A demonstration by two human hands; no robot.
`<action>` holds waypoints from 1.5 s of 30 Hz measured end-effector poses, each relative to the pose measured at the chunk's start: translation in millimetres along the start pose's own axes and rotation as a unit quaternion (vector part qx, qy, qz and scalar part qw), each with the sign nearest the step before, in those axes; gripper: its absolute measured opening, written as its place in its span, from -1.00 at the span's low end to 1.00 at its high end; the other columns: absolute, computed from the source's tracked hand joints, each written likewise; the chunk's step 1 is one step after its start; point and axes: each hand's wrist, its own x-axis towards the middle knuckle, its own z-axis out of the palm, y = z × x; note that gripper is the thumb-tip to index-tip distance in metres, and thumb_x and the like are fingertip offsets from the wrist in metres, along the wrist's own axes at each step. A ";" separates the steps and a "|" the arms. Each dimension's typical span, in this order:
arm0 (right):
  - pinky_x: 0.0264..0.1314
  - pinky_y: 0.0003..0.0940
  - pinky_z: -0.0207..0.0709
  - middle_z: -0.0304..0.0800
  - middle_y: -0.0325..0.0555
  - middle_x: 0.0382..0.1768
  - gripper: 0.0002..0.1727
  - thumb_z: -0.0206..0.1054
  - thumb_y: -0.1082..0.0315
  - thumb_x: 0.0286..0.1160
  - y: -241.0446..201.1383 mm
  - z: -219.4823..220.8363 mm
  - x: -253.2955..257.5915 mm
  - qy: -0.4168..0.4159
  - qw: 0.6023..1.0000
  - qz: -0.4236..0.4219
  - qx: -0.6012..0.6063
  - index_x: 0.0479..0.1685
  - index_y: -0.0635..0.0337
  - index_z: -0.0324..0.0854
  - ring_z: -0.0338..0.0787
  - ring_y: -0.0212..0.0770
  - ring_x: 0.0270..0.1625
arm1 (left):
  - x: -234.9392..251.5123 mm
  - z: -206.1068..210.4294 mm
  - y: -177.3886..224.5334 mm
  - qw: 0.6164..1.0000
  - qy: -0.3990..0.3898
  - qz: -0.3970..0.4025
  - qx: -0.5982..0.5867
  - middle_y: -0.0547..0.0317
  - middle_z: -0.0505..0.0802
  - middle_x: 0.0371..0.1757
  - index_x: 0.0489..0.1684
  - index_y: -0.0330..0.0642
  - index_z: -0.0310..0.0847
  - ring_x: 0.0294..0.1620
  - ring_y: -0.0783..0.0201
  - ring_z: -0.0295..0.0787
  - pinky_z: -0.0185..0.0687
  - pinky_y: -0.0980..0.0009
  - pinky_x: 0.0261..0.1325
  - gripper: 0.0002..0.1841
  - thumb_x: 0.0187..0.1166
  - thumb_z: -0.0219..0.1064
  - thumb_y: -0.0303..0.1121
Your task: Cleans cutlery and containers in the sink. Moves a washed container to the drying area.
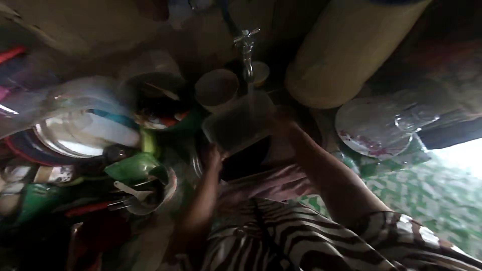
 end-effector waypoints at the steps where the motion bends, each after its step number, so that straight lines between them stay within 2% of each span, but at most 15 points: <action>1: 0.39 0.13 0.63 0.63 0.14 0.46 -0.45 0.25 0.10 0.76 -1.6 -9.2 -0.3 0.028 0.999 -0.018 -0.040 0.65 0.08 0.41 0.71 0.07 0.40 | 6.1 11.0 -4.4 0.999 -0.027 -0.031 -0.025 -0.29 0.64 0.40 0.64 -0.29 0.33 0.25 -0.09 0.71 0.73 -0.03 0.21 -0.55 0.87 0.07 -0.28; 7: 0.52 0.12 0.52 0.63 0.21 0.47 -0.46 0.19 0.27 0.79 -21.7 -42.6 -24.7 0.161 0.973 -0.085 -0.141 0.73 0.07 0.36 0.67 0.11 0.45 | 26.2 96.7 -20.5 0.983 -0.090 -0.151 -0.051 -0.21 0.75 0.14 0.50 -0.30 0.42 -0.10 0.08 0.80 0.77 0.23 -0.04 -0.64 0.80 0.12 -0.42; 11: 0.43 0.23 0.55 0.63 0.19 0.48 -0.41 0.23 0.26 0.77 1.7 -60.7 -37.7 0.190 0.968 -0.102 -0.128 0.77 -0.04 0.29 0.70 0.17 0.41 | 21.3 120.5 -6.9 0.987 -0.110 -0.096 -0.067 -0.23 0.68 0.33 0.55 -0.39 0.35 0.14 0.06 0.76 0.76 0.21 0.17 -0.58 0.73 0.16 -0.55; 13: 0.31 0.23 0.60 0.68 0.09 0.42 -0.42 0.23 0.11 0.77 18.6 -63.4 -37.8 0.202 0.975 -0.068 -0.060 0.75 -0.14 0.31 0.73 0.10 0.33 | 30.4 116.9 1.6 0.993 -0.099 -0.059 0.007 -0.23 0.71 0.33 0.50 -0.39 0.43 0.24 0.04 0.74 0.73 0.16 0.27 -0.55 0.67 0.31 -0.46; 15: 0.37 0.16 0.60 0.67 -0.03 0.45 -0.38 0.23 0.00 0.74 31.6 -58.1 -33.5 0.198 0.979 -0.037 0.020 0.77 -0.21 0.28 0.71 -0.02 0.38 | 48.6 105.4 3.7 0.992 -0.071 -0.021 0.099 -0.28 0.72 0.38 0.49 -0.33 0.52 0.39 -0.12 0.68 0.63 -0.08 0.43 -0.51 0.65 0.39 -0.26; 18: 0.44 0.07 0.60 0.63 -0.08 0.51 -0.35 0.19 -0.07 0.75 45.9 -38.1 -23.6 0.159 0.984 -0.020 0.081 0.79 -0.18 0.24 0.68 -0.10 0.45 | 62.0 76.1 11.2 0.998 -0.042 0.026 0.048 -0.15 0.73 0.41 0.53 -0.18 0.54 0.41 -0.04 0.67 0.61 -0.09 0.44 -0.55 0.68 0.33 -0.33; 20: 0.47 0.07 0.59 0.57 0.01 0.57 -0.34 0.15 0.01 0.80 41.3 -20.5 -18.6 0.122 0.989 -0.013 0.085 0.84 -0.10 0.15 0.66 -0.04 0.49 | 55.4 53.6 24.5 0.995 -0.037 0.086 0.024 -0.13 0.78 0.34 0.49 -0.24 0.56 0.29 0.05 0.78 0.74 0.01 0.35 -0.59 0.69 0.32 -0.38; 23: 0.43 -0.08 0.68 0.50 0.10 0.56 -0.43 0.06 0.38 0.80 37.2 17.6 -4.4 0.061 0.971 -0.057 0.222 0.78 0.20 0.13 0.68 -0.07 0.46 | 39.6 15.4 42.4 0.992 -0.024 0.127 -0.004 -0.12 0.76 0.31 0.55 -0.28 0.48 0.15 0.12 0.82 0.80 0.12 0.20 -0.56 0.70 0.29 -0.46; 25: 0.37 -0.06 0.73 0.52 0.13 0.52 -0.46 0.10 0.46 0.76 39.1 43.1 12.1 0.024 0.962 -0.068 0.264 0.71 0.28 0.19 0.69 -0.05 0.42 | 29.7 -5.8 52.6 0.991 0.007 0.133 -0.004 -0.18 0.73 0.38 0.63 -0.25 0.43 0.16 0.07 0.83 0.82 0.08 0.18 -0.51 0.69 0.26 -0.51; 29: 0.32 0.05 0.64 0.69 0.21 0.30 -0.49 0.38 0.19 0.64 31.0 88.5 30.7 0.057 0.995 0.049 0.069 0.47 0.28 0.51 0.72 0.05 0.29 | -1.0 -38.3 77.1 0.977 0.050 0.159 0.132 -0.18 0.71 0.42 0.67 -0.16 0.42 0.27 0.04 0.78 0.74 0.00 0.30 -0.45 0.63 0.22 -0.50; 32: 0.46 0.13 0.57 0.61 0.23 0.45 -0.41 0.33 0.12 0.70 29.4 93.5 24.8 -0.010 0.996 0.082 0.019 0.60 0.25 0.41 0.65 0.12 0.44 | -31.4 -54.0 97.5 0.955 0.054 0.162 0.243 -0.14 0.67 0.52 0.76 -0.04 0.34 0.42 -0.01 0.68 0.59 -0.07 0.41 -0.38 0.64 0.25 -0.46; 35: 0.43 0.05 0.59 0.56 0.16 0.52 -0.47 0.22 0.25 0.79 22.0 60.3 -6.0 -0.086 0.994 0.071 0.001 0.69 0.15 0.33 0.66 0.07 0.44 | -50.3 -66.7 99.7 0.951 0.003 0.144 0.275 -0.19 0.66 0.50 0.83 0.00 0.22 0.32 -0.04 0.73 0.66 -0.06 0.32 -0.34 0.67 0.29 -0.38; 37: 0.24 -0.01 0.71 0.62 0.20 0.42 -0.44 0.23 0.31 0.77 13.5 29.5 -22.9 -0.116 0.988 0.084 -0.049 0.72 0.11 0.28 0.77 0.05 0.25 | -58.8 -67.4 91.7 0.957 -0.043 0.110 0.266 -0.24 0.71 0.40 0.82 -0.03 0.21 0.19 -0.02 0.80 0.73 0.01 0.22 -0.34 0.70 0.33 -0.30; 41: 0.09 -0.10 0.71 0.65 0.26 0.31 -0.41 0.16 0.23 0.82 -9.8 -27.1 -49.3 -0.124 0.973 0.131 -0.144 0.78 0.08 0.17 0.80 0.02 0.04 | -63.5 -50.8 68.5 0.972 -0.112 0.001 0.207 -0.28 0.65 0.45 0.71 -0.27 0.29 0.32 -0.05 0.73 0.70 0.02 0.32 -0.42 0.76 0.29 -0.23; 45: -0.10 -0.11 0.72 0.73 0.30 0.09 -0.50 0.07 0.11 0.87 -26.8 -58.6 -54.6 -0.060 0.970 0.135 -0.193 0.61 0.22 0.36 0.81 0.00 -0.19 | -46.0 -25.3 43.1 0.982 -0.157 -0.083 0.060 -0.17 0.74 0.14 0.48 -0.40 0.43 -0.02 0.14 0.78 0.74 0.26 0.10 -0.62 0.85 0.06 -0.35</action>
